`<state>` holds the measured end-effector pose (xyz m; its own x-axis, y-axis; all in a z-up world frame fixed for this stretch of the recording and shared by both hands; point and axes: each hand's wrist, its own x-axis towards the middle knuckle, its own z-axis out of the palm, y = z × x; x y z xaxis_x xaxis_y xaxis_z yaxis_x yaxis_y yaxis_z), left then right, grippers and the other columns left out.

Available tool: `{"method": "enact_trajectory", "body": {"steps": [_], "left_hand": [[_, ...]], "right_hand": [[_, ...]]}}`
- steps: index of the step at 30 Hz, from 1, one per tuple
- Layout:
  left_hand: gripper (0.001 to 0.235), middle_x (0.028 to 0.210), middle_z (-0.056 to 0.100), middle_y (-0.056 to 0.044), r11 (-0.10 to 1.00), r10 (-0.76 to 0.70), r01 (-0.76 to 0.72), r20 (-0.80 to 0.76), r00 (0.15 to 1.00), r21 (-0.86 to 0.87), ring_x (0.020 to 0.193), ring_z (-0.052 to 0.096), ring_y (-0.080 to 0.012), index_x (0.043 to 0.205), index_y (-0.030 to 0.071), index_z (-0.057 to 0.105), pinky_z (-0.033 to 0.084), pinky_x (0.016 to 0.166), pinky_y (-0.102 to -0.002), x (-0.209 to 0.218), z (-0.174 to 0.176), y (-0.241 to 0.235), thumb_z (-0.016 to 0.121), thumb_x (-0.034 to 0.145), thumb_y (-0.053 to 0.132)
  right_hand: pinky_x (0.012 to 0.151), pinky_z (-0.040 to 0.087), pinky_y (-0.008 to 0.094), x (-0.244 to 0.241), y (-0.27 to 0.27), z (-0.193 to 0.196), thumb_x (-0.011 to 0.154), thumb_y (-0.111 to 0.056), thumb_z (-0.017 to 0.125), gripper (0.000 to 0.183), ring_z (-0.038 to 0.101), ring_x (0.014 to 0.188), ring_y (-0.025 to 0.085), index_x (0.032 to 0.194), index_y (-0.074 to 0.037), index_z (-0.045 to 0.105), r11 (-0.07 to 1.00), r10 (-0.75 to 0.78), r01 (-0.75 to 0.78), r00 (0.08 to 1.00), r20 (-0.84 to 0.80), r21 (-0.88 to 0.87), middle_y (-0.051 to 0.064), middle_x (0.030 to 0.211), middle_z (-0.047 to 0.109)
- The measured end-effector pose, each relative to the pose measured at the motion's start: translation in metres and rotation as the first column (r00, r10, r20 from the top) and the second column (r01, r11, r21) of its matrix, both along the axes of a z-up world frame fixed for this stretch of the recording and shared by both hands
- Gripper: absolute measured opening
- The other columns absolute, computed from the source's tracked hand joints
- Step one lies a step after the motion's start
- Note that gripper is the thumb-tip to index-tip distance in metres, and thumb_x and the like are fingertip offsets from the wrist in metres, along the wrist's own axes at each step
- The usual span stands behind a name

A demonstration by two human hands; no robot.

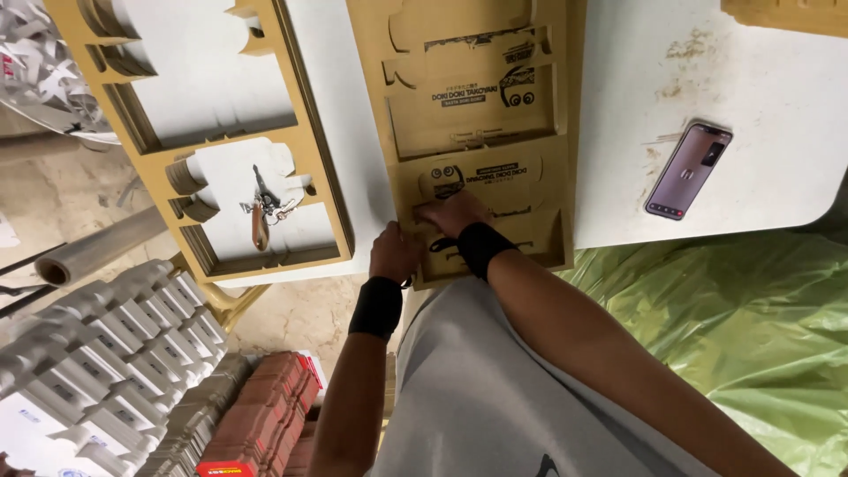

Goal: Manually punching out pre-cut shapes from cardboard sheets on a work table in a factory setting.

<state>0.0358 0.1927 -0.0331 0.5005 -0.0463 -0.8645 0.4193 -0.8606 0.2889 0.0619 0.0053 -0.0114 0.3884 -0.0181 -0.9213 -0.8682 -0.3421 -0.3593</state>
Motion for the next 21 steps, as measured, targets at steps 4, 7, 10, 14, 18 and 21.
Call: {"method": "enact_trajectory", "body": {"steps": [4,7,10,14,18,21], "left_hand": [[0.046,0.108,0.069,-0.019,0.990,-0.031,0.030,0.005,1.000,0.139,0.107,0.070,-0.0425,0.111,0.010,0.056,0.060,0.091,-0.053,-0.003,-0.005,-0.011,0.065,0.085,0.047],[0.040,0.100,0.069,-0.020,0.983,0.015,-0.015,0.003,1.000,0.185,0.101,0.072,-0.0436,0.103,0.009,0.056,0.061,0.084,-0.050,-0.002,0.002,-0.023,0.063,0.081,0.041],[0.036,0.099,0.069,-0.019,0.934,-0.261,0.264,-0.043,0.964,0.242,0.098,0.073,-0.0434,0.099,0.005,0.062,0.063,0.080,-0.049,-0.008,-0.033,-0.017,0.067,0.078,0.035],[0.045,0.098,0.069,-0.029,0.973,0.154,-0.141,-0.061,0.986,0.184,0.100,0.072,-0.0472,0.097,-0.003,0.063,0.061,0.080,-0.053,-0.004,-0.035,-0.011,0.072,0.079,0.037],[0.044,0.093,0.072,-0.028,0.972,0.232,-0.225,-0.117,0.966,0.071,0.100,0.072,-0.0469,0.092,-0.007,0.070,0.058,0.080,-0.053,0.019,0.040,-0.034,0.073,0.071,0.032],[0.048,0.105,0.072,-0.033,0.934,0.338,-0.355,-0.237,0.911,-0.033,0.112,0.069,-0.0440,0.105,-0.013,0.072,0.054,0.086,-0.048,0.018,0.072,-0.050,0.063,0.073,0.022]], "right_hand": [[0.052,0.047,0.032,0.002,-0.005,0.016,0.078,-0.055,0.075,0.047,0.058,0.056,0.016,0.060,-0.013,0.065,0.998,0.065,-0.063,0.993,0.097,-0.019,0.007,0.057,0.064],[0.057,0.050,0.034,-0.001,-0.010,0.016,0.078,-0.058,0.077,0.049,0.063,0.062,0.018,0.065,-0.012,0.067,1.000,0.021,-0.021,0.992,0.127,-0.001,0.008,0.062,0.067],[0.062,0.052,0.035,0.000,-0.010,0.018,0.078,-0.063,0.079,0.053,0.066,0.067,0.018,0.069,-0.011,0.069,1.000,0.009,-0.011,0.993,0.119,0.011,0.009,0.066,0.069],[0.066,0.053,0.034,0.001,-0.012,0.036,0.077,-0.047,0.075,0.039,0.067,0.063,0.018,0.065,-0.010,0.071,0.996,-0.068,0.060,0.989,0.134,0.061,0.007,0.062,0.069],[0.067,0.052,0.037,0.003,-0.014,0.043,0.079,-0.042,0.078,0.038,0.070,0.071,0.022,0.071,-0.006,0.070,0.991,-0.110,0.096,0.980,0.168,0.093,0.012,0.069,0.070],[0.072,0.053,0.040,0.000,-0.013,0.049,0.079,-0.032,0.075,0.030,0.071,0.077,0.024,0.077,-0.002,0.075,0.991,-0.117,0.103,0.981,0.157,0.089,0.017,0.073,0.072]]}}
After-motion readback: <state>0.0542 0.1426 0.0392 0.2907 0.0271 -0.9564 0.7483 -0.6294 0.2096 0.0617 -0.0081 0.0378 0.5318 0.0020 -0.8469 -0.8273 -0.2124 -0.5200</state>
